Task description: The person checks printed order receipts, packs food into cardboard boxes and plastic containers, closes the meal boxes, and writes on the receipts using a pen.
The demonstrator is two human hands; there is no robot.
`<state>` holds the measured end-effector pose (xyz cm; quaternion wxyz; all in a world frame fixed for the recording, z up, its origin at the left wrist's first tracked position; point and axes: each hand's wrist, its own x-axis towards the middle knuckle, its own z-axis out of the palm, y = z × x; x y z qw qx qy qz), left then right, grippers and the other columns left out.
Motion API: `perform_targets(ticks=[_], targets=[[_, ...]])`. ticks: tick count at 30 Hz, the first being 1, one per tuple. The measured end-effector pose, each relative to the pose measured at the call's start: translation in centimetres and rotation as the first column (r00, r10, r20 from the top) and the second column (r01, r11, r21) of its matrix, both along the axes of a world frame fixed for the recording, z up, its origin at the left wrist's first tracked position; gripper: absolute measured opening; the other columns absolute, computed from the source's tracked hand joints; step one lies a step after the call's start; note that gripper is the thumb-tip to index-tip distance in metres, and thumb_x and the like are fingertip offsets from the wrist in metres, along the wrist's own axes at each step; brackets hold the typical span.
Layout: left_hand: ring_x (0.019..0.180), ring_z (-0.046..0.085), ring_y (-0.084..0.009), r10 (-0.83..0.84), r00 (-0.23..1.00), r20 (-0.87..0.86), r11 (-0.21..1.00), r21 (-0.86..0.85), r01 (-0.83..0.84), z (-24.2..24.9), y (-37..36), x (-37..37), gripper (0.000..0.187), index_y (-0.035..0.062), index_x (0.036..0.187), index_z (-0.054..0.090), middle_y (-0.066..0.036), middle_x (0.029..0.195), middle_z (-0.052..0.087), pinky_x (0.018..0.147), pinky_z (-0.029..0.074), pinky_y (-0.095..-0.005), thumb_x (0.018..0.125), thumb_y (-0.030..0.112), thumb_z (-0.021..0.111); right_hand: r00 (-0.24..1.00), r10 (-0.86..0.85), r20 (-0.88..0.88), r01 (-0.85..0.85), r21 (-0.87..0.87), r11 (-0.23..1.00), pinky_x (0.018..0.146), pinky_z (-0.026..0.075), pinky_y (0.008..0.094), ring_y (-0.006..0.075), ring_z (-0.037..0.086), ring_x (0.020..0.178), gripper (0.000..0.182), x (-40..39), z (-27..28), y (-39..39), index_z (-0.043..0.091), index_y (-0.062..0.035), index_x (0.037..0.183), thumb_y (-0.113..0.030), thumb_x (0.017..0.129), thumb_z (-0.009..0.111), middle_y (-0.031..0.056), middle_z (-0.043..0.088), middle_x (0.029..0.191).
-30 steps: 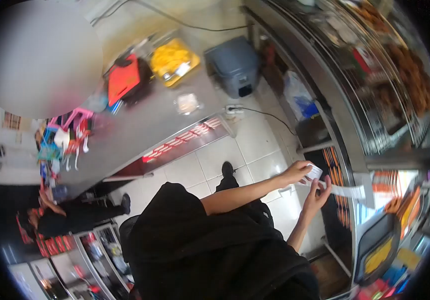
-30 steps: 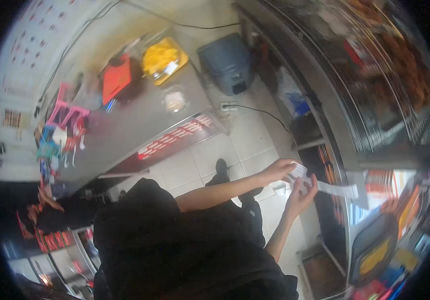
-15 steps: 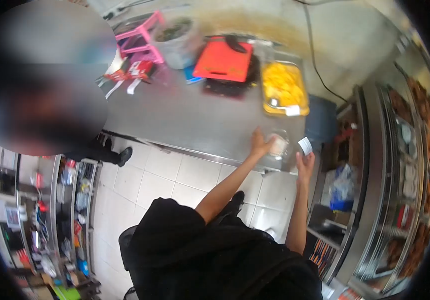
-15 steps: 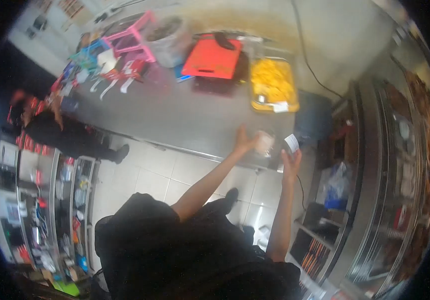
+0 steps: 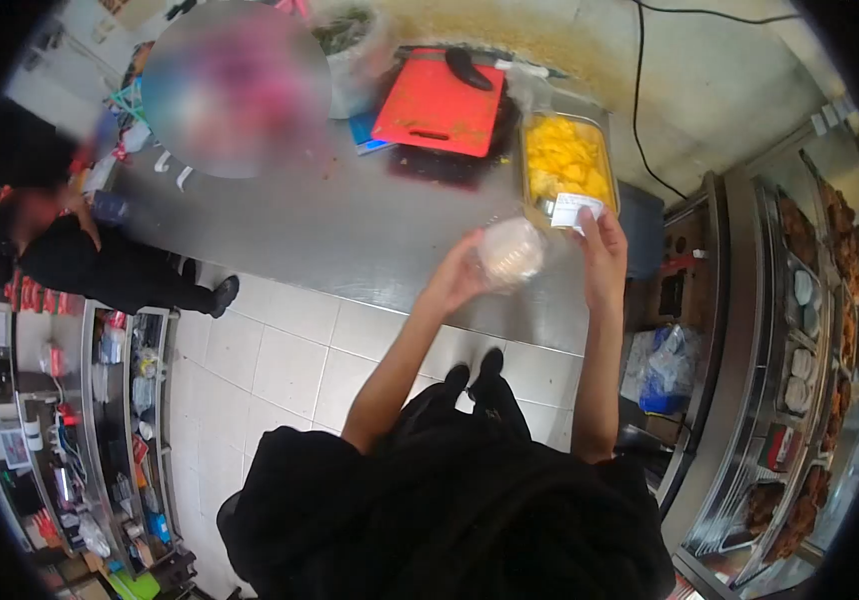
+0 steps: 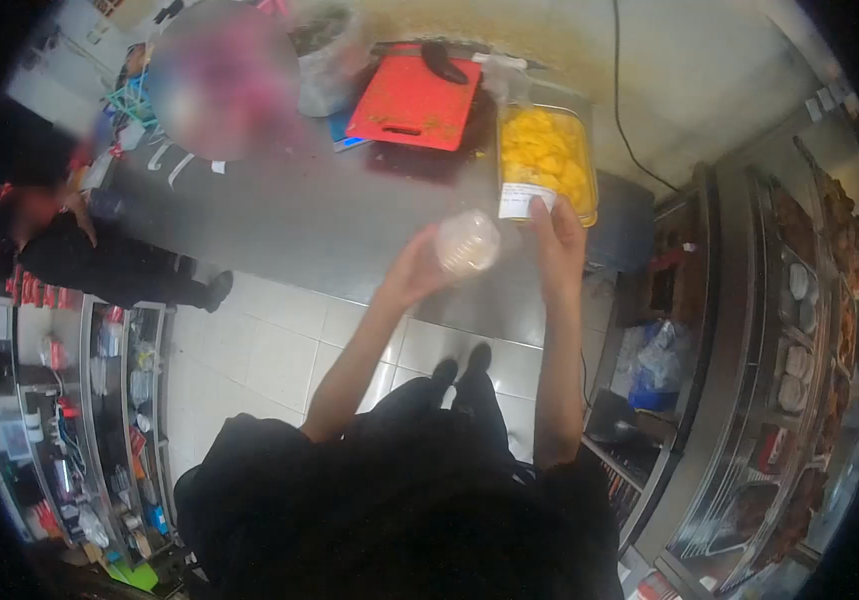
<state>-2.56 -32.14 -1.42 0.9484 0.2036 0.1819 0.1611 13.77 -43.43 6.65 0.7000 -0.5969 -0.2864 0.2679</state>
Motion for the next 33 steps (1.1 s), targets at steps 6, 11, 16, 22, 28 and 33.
perform_targets(ticks=[6,11,16,22,28,33], targets=[[0.107,0.052,-0.0278,0.158,0.987,-0.024,0.987,-0.022,-0.158,6.4,2.5,-1.3,0.059,0.0061,0.127,0.034,-0.014,0.121,0.047,0.083,0.048,-0.0444,0.082,0.038,0.056,0.942,0.102,0.321,-0.118,0.030,0.993,0.077,0.039,0.0246,0.0119,0.052,0.089,0.013,-1.5,6.2,1.1,0.056,-0.0007,0.088,-0.013,0.084,0.058,0.0053,0.053,0.104],[0.098,0.056,-0.0241,0.372,0.925,-0.081,0.910,0.228,-0.347,6.8,4.2,-0.3,0.049,0.0091,0.120,0.039,-0.013,0.112,0.051,0.074,0.052,-0.0391,0.081,0.032,0.059,0.789,0.159,0.593,-0.188,-0.012,0.982,0.080,0.040,0.0299,0.0213,0.051,0.093,0.016,-1.0,8.7,3.5,0.057,-0.0008,0.086,-0.013,0.077,0.064,0.0099,0.052,0.103],[0.082,0.057,-0.0138,0.549,0.821,-0.159,0.746,0.536,-0.395,7.8,4.0,0.8,0.036,0.0144,0.112,0.042,-0.007,0.102,0.055,0.061,0.049,-0.0271,0.084,0.030,0.058,0.575,0.202,0.793,-0.176,-0.122,0.977,0.082,0.038,0.0354,0.0276,0.047,0.096,0.025,-1.7,8.4,8.4,0.059,-0.0013,0.092,-0.017,0.074,0.065,0.0107,0.051,0.103],[0.078,0.055,-0.0106,0.642,0.748,-0.166,0.722,0.458,-0.518,8.4,4.7,0.8,0.039,0.0152,0.115,0.039,-0.005,0.099,0.054,0.059,0.045,-0.0235,0.084,0.027,0.060,0.486,0.239,0.841,-0.037,-0.253,0.967,0.080,0.036,0.0407,0.0278,0.045,0.100,0.036,-2.9,6.3,12.3,0.058,-0.0059,0.100,-0.024,0.071,0.067,0.0076,0.047,0.110],[0.083,0.055,-0.0118,0.709,0.677,-0.198,0.673,0.478,-0.565,7.8,7.3,-1.2,0.052,0.0140,0.119,0.035,-0.006,0.101,0.054,0.061,0.045,-0.0256,0.077,0.019,0.066,0.481,0.374,0.793,-0.162,-0.339,0.927,0.083,0.035,0.0447,0.0289,0.044,0.105,0.049,-4.6,4.7,17.3,0.051,-0.0066,0.111,-0.024,0.069,0.068,0.0094,0.046,0.114],[0.085,0.054,-0.0129,0.715,0.658,-0.236,0.679,0.459,-0.572,6.1,12.0,-5.8,0.057,0.0130,0.120,0.036,-0.007,0.102,0.054,0.062,0.045,-0.0251,0.072,0.013,0.067,0.695,0.280,0.663,-0.208,-0.187,0.960,0.085,0.039,0.0390,0.0272,0.048,0.104,0.058,-7.5,3.9,23.7,0.046,-0.0048,0.117,-0.023,0.068,0.072,0.0094,0.052,0.110]])
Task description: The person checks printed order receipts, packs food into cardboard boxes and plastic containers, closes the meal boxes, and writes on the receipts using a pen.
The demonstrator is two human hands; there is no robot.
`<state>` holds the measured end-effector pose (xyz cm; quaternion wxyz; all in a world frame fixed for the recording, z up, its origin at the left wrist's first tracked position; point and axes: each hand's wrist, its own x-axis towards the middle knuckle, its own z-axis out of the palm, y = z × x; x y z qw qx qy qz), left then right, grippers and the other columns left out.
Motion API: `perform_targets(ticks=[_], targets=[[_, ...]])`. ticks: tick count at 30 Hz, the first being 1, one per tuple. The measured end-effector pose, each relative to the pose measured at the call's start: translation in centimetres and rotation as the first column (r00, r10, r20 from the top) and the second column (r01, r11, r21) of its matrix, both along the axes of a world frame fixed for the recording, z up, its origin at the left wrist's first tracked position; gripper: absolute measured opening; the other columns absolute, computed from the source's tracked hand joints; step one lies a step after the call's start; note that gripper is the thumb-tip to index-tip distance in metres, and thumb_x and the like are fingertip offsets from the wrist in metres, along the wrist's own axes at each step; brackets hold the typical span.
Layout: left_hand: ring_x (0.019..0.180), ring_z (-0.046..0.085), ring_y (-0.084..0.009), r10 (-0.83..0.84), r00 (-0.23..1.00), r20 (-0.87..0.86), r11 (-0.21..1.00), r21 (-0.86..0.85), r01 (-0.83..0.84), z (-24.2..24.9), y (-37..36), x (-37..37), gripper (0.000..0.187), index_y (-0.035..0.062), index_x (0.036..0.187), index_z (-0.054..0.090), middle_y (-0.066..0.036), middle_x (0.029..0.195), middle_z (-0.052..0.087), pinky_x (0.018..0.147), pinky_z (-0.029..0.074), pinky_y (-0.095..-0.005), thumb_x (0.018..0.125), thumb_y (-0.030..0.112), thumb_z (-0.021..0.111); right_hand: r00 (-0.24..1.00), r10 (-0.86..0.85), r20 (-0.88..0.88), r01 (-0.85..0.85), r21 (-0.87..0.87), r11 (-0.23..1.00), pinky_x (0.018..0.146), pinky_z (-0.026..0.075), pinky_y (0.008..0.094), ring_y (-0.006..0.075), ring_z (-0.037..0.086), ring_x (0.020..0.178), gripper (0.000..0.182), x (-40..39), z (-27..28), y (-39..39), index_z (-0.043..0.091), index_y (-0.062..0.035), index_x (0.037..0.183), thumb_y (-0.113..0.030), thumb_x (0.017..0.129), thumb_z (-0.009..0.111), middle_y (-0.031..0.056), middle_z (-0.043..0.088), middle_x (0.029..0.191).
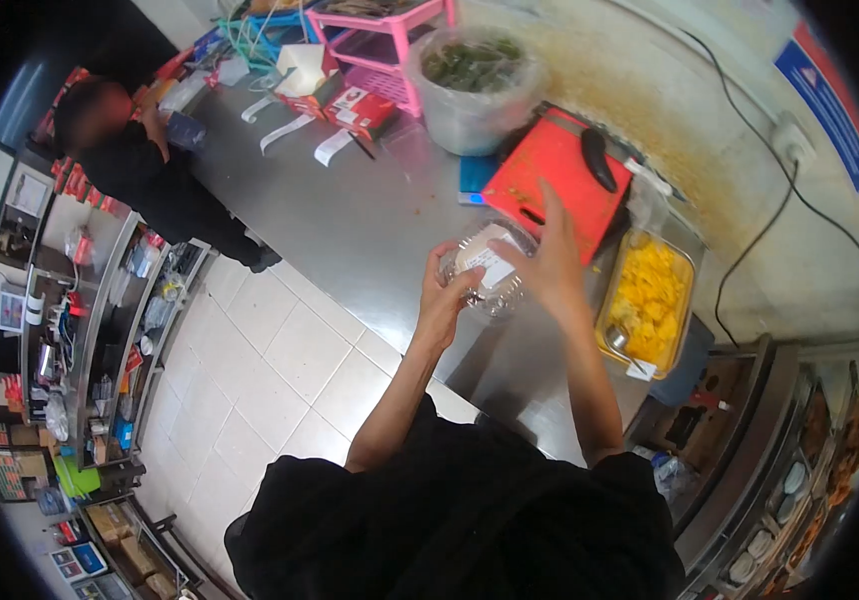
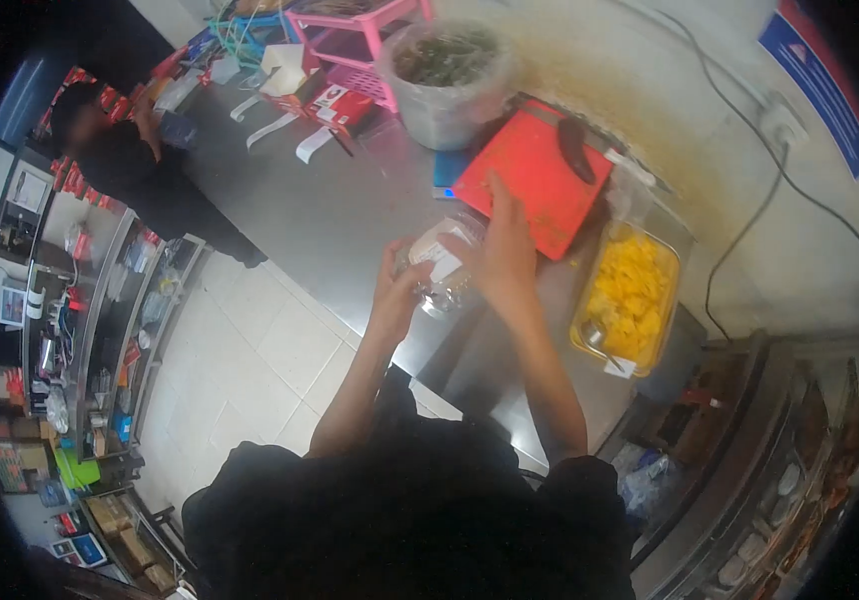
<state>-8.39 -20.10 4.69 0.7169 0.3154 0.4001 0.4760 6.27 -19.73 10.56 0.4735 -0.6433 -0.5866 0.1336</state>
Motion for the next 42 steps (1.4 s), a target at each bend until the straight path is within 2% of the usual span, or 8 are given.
perform_targets(ticks=[3,6,12,14,27,33,36,42], targets=[[0.089,0.054,-0.0157,-0.124,0.992,-0.015,0.992,0.023,0.124,-1.5,4.7,-4.7,0.059,0.0121,0.122,0.037,-0.009,0.098,0.055,0.069,0.045,-0.0255,0.072,0.011,0.068,0.720,0.308,-0.622,-0.568,-0.273,0.776,0.086,0.042,0.0315,0.0230,0.050,0.106,0.065,-0.5,-3.8,5.9,0.038,-0.0031,0.127,-0.026,0.075,0.069,0.0121,0.052,0.113],[0.091,0.054,-0.0176,-0.163,0.986,-0.037,0.985,0.047,0.164,-2.4,9.9,-9.9,0.062,0.0130,0.126,0.035,-0.009,0.094,0.056,0.074,0.045,-0.0248,0.074,0.011,0.068,0.609,0.272,-0.745,-0.711,-0.361,0.604,0.084,0.043,0.0289,0.0182,0.051,0.102,0.061,-4.3,-4.6,10.0,0.041,-0.0046,0.124,-0.029,0.076,0.069,0.0079,0.052,0.110],[0.113,0.044,-0.0294,0.094,0.983,-0.158,0.996,0.018,-0.092,-6.8,19.3,-20.9,0.061,0.0118,0.133,0.022,-0.015,0.130,0.035,0.086,0.043,-0.0463,0.088,0.047,0.045,0.366,-0.141,-0.920,-0.585,-0.345,0.734,0.067,0.048,0.0264,0.0135,0.055,0.090,0.040,-15.1,-11.5,24.3,0.051,-0.0099,0.115,-0.027,0.081,0.062,0.0045,0.057,0.099],[0.116,0.041,-0.0316,0.200,0.967,-0.161,0.980,0.049,-0.194,-6.7,21.2,-24.3,0.061,0.0105,0.132,0.023,-0.017,0.132,0.033,0.088,0.042,-0.0478,0.088,0.046,0.045,0.328,0.028,-0.944,-0.556,-0.169,0.814,0.059,0.049,0.0264,0.0128,0.058,0.080,0.046,-17.5,-14.2,30.9,0.049,-0.0089,0.113,-0.033,0.078,0.065,0.0046,0.057,0.104],[0.109,0.046,-0.0284,0.279,0.922,-0.268,0.913,-0.223,-0.341,-13.0,21.4,-36.1,0.049,0.0034,0.122,0.036,-0.015,0.123,0.044,0.083,0.046,-0.0446,0.090,0.039,0.047,0.806,-0.286,-0.518,0.137,-0.306,0.942,0.048,0.051,0.0313,0.0203,0.060,0.081,0.073,-22.7,-22.2,53.6,0.045,-0.0015,0.117,-0.041,0.064,0.075,0.0120,0.059,0.099],[0.100,0.053,-0.0240,0.303,0.893,-0.334,0.905,-0.191,-0.379,-14.1,24.4,-38.0,0.039,0.0064,0.114,0.044,-0.012,0.115,0.052,0.079,0.047,-0.0380,0.089,0.036,0.049,0.846,-0.534,0.011,0.442,-0.575,0.688,0.088,0.041,0.0410,0.0311,0.048,0.108,0.086,-24.3,-16.4,50.6,0.039,0.0056,0.116,-0.059,0.065,0.062,0.0216,0.052,0.111],[0.089,0.058,-0.0212,0.397,0.831,-0.389,0.881,-0.092,-0.464,-15.0,25.2,-39.9,0.033,0.0078,0.109,0.048,-0.010,0.110,0.056,0.073,0.048,-0.0343,0.088,0.033,0.050,0.794,-0.608,0.013,0.603,-0.142,0.785,0.087,0.040,0.0401,0.0290,0.051,0.103,0.066,-23.6,-19.3,50.1,0.045,0.0029,0.107,-0.051,0.072,0.062,0.0197,0.054,0.106],[0.079,0.059,-0.0198,0.619,0.495,-0.610,0.612,-0.021,-0.791,-23.3,20.9,-46.4,0.025,0.0074,0.103,0.048,-0.008,0.097,0.058,0.060,0.049,-0.0314,0.088,0.027,0.051,0.892,-0.243,-0.381,0.178,-0.197,0.964,0.069,0.042,0.0338,0.0227,0.054,0.076,0.021,-26.8,-18.8,33.6,0.052,-0.0013,0.092,-0.022,0.086,0.053,0.0122,0.056,0.082]])
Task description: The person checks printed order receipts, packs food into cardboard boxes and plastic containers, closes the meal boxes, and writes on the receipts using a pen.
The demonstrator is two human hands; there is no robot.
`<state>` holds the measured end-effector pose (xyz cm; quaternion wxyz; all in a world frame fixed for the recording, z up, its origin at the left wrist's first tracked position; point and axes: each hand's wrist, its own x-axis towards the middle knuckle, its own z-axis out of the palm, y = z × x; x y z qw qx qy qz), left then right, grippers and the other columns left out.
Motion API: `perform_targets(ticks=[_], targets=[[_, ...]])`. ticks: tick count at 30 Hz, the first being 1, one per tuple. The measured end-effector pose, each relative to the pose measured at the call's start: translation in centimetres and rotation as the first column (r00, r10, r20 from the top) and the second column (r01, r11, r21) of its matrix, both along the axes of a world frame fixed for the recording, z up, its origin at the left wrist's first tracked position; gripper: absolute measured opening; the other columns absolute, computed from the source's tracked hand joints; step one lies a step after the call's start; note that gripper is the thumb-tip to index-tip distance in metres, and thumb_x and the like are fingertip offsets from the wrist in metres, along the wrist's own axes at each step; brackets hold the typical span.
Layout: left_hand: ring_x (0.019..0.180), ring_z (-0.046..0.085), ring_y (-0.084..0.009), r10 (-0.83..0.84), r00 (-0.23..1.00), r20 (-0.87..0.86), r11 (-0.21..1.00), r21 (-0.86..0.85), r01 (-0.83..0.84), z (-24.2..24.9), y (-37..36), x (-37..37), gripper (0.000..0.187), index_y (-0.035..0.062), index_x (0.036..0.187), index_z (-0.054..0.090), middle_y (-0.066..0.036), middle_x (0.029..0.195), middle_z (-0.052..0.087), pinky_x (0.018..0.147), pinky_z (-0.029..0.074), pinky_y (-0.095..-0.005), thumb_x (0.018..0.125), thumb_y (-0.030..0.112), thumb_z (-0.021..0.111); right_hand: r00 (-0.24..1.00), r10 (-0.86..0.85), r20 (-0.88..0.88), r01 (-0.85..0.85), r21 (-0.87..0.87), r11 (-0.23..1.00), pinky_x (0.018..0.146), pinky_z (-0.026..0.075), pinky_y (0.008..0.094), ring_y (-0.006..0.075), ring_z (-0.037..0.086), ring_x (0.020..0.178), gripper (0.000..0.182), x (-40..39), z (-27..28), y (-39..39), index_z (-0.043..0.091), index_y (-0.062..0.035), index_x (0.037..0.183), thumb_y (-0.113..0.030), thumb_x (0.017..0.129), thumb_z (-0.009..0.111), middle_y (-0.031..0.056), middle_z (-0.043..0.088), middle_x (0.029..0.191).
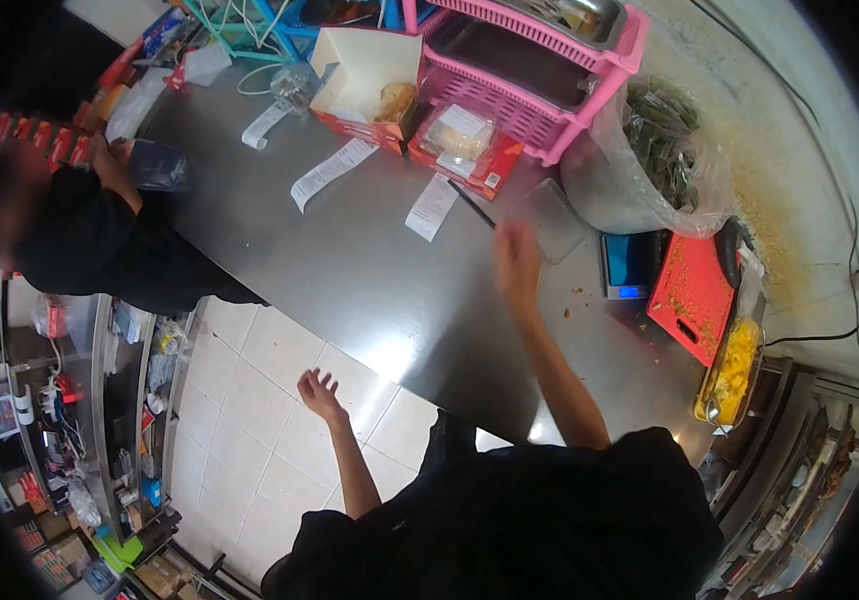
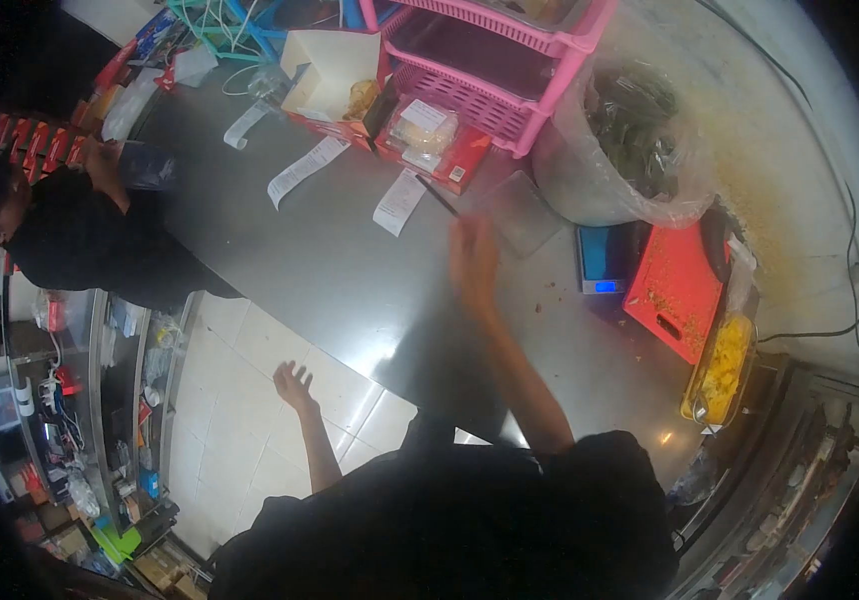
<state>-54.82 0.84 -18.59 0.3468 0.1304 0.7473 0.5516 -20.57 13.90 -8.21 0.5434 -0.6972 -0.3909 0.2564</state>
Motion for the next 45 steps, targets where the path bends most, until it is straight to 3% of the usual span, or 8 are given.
perform_targets(ticks=[4,6,9,12,19,27,34,45], targets=[[0.062,0.058,-0.0157,-0.347,0.937,0.035,0.848,-0.416,0.329,-14.8,-11.5,-6.7,0.021,0.0089,0.099,0.050,-0.006,0.086,0.056,0.043,0.045,-0.0270,0.088,0.027,0.047,0.959,0.246,-0.141,-0.279,-0.323,0.904,0.051,0.037,0.0235,0.0057,0.045,0.055,0.014,-5.3,-3.4,-14.4,0.055,-0.0048,0.084,-0.018,0.088,0.051,-0.0016,0.049,0.060],[0.051,0.053,-0.0157,-0.177,0.735,0.654,0.746,-0.398,0.534,-19.0,-17.4,-8.6,0.016,0.0117,0.075,0.052,-0.001,0.060,0.050,0.039,0.041,-0.0294,0.084,0.025,0.053,0.892,0.350,-0.287,-0.438,-0.351,0.828,0.050,0.038,0.0230,0.0054,0.045,0.054,0.014,-7.1,-3.4,-19.4,0.056,-0.0052,0.085,-0.019,0.088,0.052,-0.0013,0.050,0.060],[0.094,0.053,-0.0313,-0.484,0.398,0.780,0.085,-0.410,0.908,-15.2,-22.6,-5.5,0.031,0.0174,0.107,0.050,-0.006,0.107,0.055,0.077,0.040,-0.0547,0.085,0.039,0.048,0.811,0.368,-0.456,-0.542,-0.346,0.766,0.050,0.038,0.0225,0.0053,0.045,0.054,0.017,-7.7,-1.4,-22.2,0.057,-0.0047,0.086,-0.021,0.088,0.053,-0.0010,0.051,0.060],[0.083,0.058,-0.0268,-0.445,0.598,0.667,-0.052,-0.686,0.726,-20.6,-24.7,-2.2,0.037,0.0143,0.115,0.046,-0.006,0.102,0.058,0.070,0.044,-0.0503,0.086,0.038,0.046,0.845,0.369,-0.386,-0.505,-0.350,0.789,0.050,0.037,0.0222,0.0058,0.045,0.053,0.017,-5.9,0.4,-22.9,0.056,-0.0039,0.087,-0.020,0.088,0.052,-0.0019,0.050,0.059],[0.053,0.057,-0.0137,-0.909,0.383,0.165,0.272,-0.460,0.845,-16.2,-16.4,5.2,0.032,0.0051,0.093,0.059,-0.005,0.073,0.062,0.039,0.045,-0.0287,0.081,0.035,0.053,0.985,0.019,-0.174,-0.061,-0.238,0.969,0.054,0.041,0.0274,0.0126,0.051,0.055,0.022,1.1,1.4,-35.2,0.057,-0.0025,0.083,-0.023,0.087,0.052,0.0054,0.055,0.062],[0.101,0.055,-0.0287,-0.391,-0.875,-0.284,-0.786,-0.392,0.478,-4.9,-24.8,30.1,0.041,0.0040,0.101,0.054,-0.016,0.106,0.058,0.087,0.041,-0.0356,0.085,0.041,0.049,0.797,-0.587,-0.141,0.567,-0.157,0.808,0.047,0.035,0.0222,0.0054,0.043,0.052,0.019,1.0,2.1,-64.2,0.058,-0.0025,0.082,-0.021,0.087,0.053,-0.0004,0.051,0.058],[0.111,0.046,-0.0328,0.166,-0.313,-0.935,-0.975,-0.108,-0.192,46.2,-53.8,37.8,0.045,0.0044,0.120,0.048,-0.016,0.118,0.051,0.089,0.039,-0.0396,0.078,0.019,0.057,0.385,-0.922,-0.050,0.887,-0.258,0.384,0.062,0.045,0.0354,0.0244,0.058,0.063,0.029,-1.8,3.3,-82.8,0.061,-0.0011,0.087,-0.029,0.083,0.054,0.0160,0.062,0.072],[0.108,0.049,-0.0334,0.456,0.367,-0.811,-0.757,-0.570,-0.319,53.7,-63.4,29.8,0.046,0.0087,0.114,0.052,-0.015,0.118,0.052,0.089,0.040,-0.0438,0.070,0.015,0.063,0.076,-0.957,-0.280,0.865,-0.459,0.204,0.060,0.045,0.0296,0.0140,0.057,0.064,0.025,-3.9,-1.9,-93.2,0.061,-0.0058,0.084,-0.030,0.079,0.061,0.0079,0.061,0.070]])
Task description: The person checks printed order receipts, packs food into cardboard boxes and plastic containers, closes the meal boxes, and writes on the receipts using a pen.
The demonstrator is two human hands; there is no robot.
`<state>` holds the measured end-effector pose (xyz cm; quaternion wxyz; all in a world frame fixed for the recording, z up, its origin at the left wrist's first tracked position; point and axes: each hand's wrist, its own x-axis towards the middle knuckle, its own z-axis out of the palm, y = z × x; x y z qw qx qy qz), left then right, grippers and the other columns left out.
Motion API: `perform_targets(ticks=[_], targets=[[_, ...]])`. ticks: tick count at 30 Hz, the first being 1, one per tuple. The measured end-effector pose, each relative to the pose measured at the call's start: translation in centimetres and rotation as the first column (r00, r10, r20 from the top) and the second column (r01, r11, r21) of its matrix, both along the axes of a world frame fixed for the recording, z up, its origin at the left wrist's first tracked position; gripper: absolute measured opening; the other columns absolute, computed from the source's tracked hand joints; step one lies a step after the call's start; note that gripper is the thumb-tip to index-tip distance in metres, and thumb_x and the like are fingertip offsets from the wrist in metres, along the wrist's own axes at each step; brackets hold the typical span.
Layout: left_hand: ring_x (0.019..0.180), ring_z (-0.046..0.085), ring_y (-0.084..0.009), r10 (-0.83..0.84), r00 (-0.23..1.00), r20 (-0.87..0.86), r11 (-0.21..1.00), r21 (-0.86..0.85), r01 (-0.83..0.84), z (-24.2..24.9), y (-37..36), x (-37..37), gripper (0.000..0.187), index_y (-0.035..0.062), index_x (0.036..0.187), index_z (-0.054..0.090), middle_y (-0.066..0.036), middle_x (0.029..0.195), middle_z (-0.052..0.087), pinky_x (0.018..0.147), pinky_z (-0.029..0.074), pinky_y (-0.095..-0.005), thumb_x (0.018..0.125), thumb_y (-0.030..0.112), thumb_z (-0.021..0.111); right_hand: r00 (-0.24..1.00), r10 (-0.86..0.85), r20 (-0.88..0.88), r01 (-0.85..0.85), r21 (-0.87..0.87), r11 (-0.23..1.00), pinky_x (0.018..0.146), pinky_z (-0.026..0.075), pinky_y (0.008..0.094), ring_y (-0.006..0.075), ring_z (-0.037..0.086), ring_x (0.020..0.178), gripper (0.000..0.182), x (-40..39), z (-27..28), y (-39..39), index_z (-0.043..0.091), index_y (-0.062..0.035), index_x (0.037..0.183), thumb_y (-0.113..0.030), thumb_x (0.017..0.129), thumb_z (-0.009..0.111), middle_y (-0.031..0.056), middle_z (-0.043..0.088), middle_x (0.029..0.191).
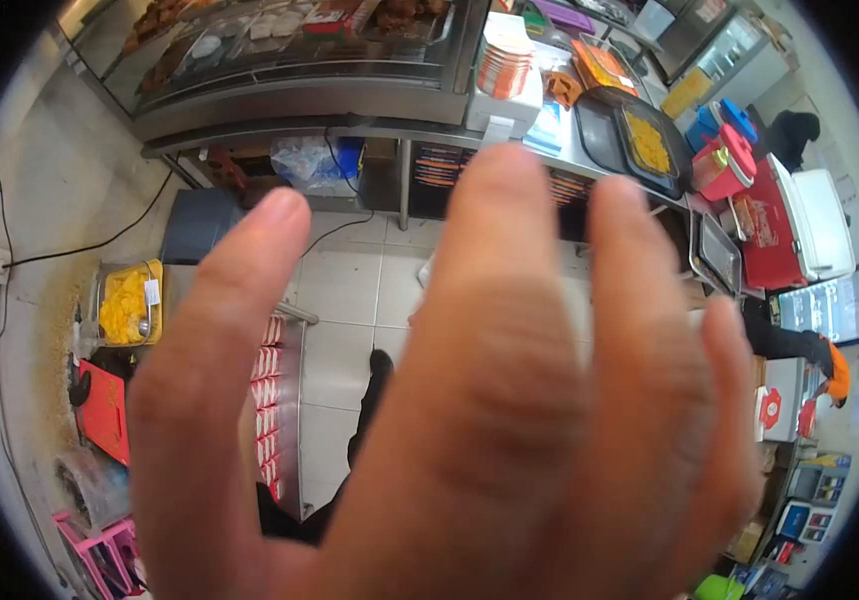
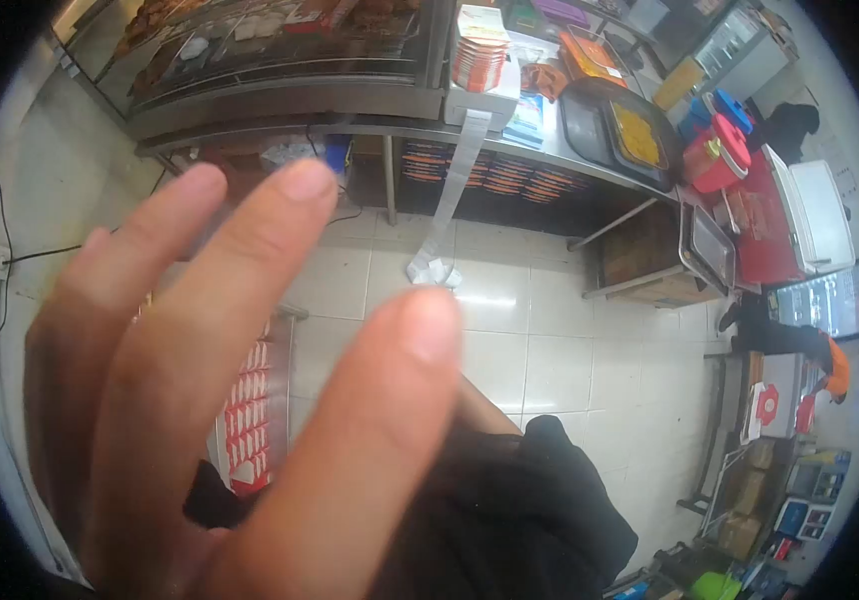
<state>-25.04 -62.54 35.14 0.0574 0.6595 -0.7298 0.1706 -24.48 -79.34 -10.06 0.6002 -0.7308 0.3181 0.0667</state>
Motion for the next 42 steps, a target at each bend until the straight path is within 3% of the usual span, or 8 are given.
perform_targets(ticks=[10,16,18,20,25,31,37,42], targets=[[0.104,0.051,-0.0344,0.219,0.850,-0.479,0.969,0.002,-0.249,-6.0,-5.0,16.0,0.045,0.0076,0.113,0.053,-0.015,0.116,0.053,0.087,0.041,-0.0428,0.068,0.008,0.062,0.815,-0.484,0.318,0.571,-0.303,0.763,0.066,0.047,0.0287,0.0159,0.060,0.072,0.021,11.0,-6.2,-27.2,0.062,-0.0050,0.089,-0.023,0.077,0.062,0.0077,0.064,0.080],[0.100,0.053,-0.0304,0.707,0.266,-0.656,0.681,0.528,-0.508,-46.3,0.6,30.4,0.038,0.0030,0.113,0.048,-0.016,0.109,0.055,0.086,0.041,-0.0363,0.086,0.029,0.050,0.675,-0.612,0.412,0.738,-0.374,0.562,0.080,0.045,0.0316,0.0222,0.059,0.090,0.047,18.1,-5.4,-37.9,0.054,0.0006,0.107,-0.027,0.071,0.068,0.0132,0.062,0.099],[0.073,0.050,-0.0131,0.759,-0.146,-0.635,0.619,0.773,-0.142,-50.6,2.1,30.0,0.029,0.0119,0.104,0.054,-0.003,0.084,0.055,0.062,0.044,-0.0278,0.083,0.032,0.052,0.662,-0.615,0.429,0.744,-0.275,0.609,0.080,0.045,0.0307,0.0216,0.058,0.091,0.048,19.8,-5.7,-39.4,0.053,0.0018,0.111,-0.024,0.073,0.067,0.0131,0.061,0.100],[0.069,0.047,-0.0105,0.785,-0.443,-0.433,0.467,0.884,-0.036,-49.7,1.0,28.1,0.030,0.0162,0.104,0.055,-0.002,0.082,0.052,0.053,0.040,-0.0246,0.083,0.036,0.054,0.673,-0.650,0.353,0.723,-0.127,0.679,0.077,0.045,0.0300,0.0200,0.058,0.090,0.047,20.6,-1.3,-38.2,0.052,0.0025,0.111,-0.022,0.074,0.067,0.0121,0.061,0.100],[0.078,0.052,-0.0138,0.761,-0.343,-0.551,0.553,0.827,-0.100,-51.0,-3.8,30.4,0.033,0.0119,0.108,0.054,-0.005,0.090,0.057,0.062,0.044,-0.0270,0.085,0.035,0.054,0.668,-0.610,0.427,0.662,0.034,0.749,0.068,0.045,0.0322,0.0226,0.061,0.077,0.031,21.6,-2.6,-40.2,0.060,0.0002,0.095,-0.024,0.076,0.066,0.0119,0.064,0.084],[0.103,0.055,-0.0224,0.622,-0.011,-0.783,0.765,0.611,-0.203,-45.9,-16.0,33.7,0.035,0.0010,0.111,0.050,-0.015,0.109,0.058,0.089,0.041,-0.0307,0.087,0.026,0.052,0.918,-0.154,0.365,0.393,-0.782,0.485,0.066,0.045,0.0406,0.0404,0.057,0.080,0.029,21.6,2.3,-37.8,0.059,0.0014,0.092,-0.025,0.080,0.058,0.0248,0.059,0.086],[0.117,0.043,-0.0231,-0.027,-0.027,-0.999,0.966,-0.019,-0.258,-33.3,-31.1,29.4,0.053,-0.0002,0.125,0.038,-0.017,0.125,0.045,0.097,0.033,-0.0350,0.083,0.024,0.060,0.660,-0.388,0.644,0.510,-0.004,0.860,0.065,0.044,0.0250,0.0073,0.053,0.072,0.028,19.7,14.0,-32.7,0.058,0.0015,0.102,-0.023,0.088,0.055,0.0039,0.062,0.083],[0.089,0.058,-0.0131,-0.203,-0.250,-0.947,0.976,-0.175,-0.129,-21.8,-35.9,24.4,0.029,-0.0046,0.107,0.054,-0.011,0.099,0.062,0.081,0.045,-0.0268,0.082,0.009,0.062,0.605,-0.286,0.743,0.345,0.078,0.935,0.066,0.044,0.0234,0.0068,0.053,0.075,0.027,16.4,27.9,-31.1,0.059,0.0024,0.097,-0.023,0.089,0.052,0.0041,0.062,0.083]])
